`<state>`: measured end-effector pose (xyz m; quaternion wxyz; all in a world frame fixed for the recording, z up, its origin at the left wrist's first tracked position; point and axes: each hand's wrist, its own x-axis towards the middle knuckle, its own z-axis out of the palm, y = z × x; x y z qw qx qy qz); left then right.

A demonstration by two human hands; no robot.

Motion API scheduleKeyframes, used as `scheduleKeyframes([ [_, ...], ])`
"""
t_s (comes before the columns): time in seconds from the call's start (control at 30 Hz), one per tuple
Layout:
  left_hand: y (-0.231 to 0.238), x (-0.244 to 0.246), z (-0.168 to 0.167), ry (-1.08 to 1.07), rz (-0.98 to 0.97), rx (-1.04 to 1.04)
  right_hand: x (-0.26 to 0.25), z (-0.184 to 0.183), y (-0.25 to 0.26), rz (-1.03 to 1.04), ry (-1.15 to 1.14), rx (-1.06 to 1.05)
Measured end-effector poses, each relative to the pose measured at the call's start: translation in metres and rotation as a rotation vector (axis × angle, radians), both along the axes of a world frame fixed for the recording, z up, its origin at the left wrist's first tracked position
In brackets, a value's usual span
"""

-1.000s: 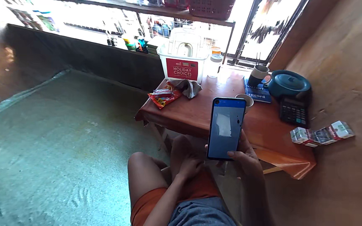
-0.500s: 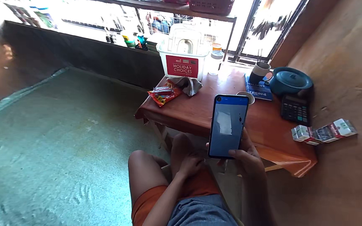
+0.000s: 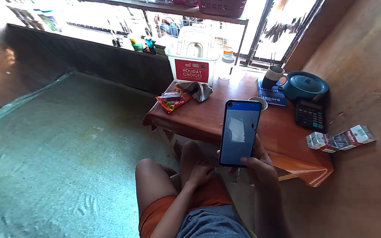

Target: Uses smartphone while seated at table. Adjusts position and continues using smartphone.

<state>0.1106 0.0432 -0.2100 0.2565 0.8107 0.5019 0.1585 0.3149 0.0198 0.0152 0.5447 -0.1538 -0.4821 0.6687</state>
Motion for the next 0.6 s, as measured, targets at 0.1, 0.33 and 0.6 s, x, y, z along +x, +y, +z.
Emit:
scheduleKeyframes([
  [0.1,0.0002,0.0002,-0.0005,-0.001,-0.001,0.000,0.0001,-0.0001,0.0000,-0.003,0.004,-0.008],
  [0.33,0.0003,-0.0007,-0.0026,-0.003,-0.005,0.015,-0.0002,-0.0008,-0.0002,-0.001,0.017,0.007],
  [0.6,0.0002,0.0003,0.0012,-0.002,-0.004,-0.010,0.0000,-0.0002,-0.0006,-0.019,-0.009,-0.017],
])
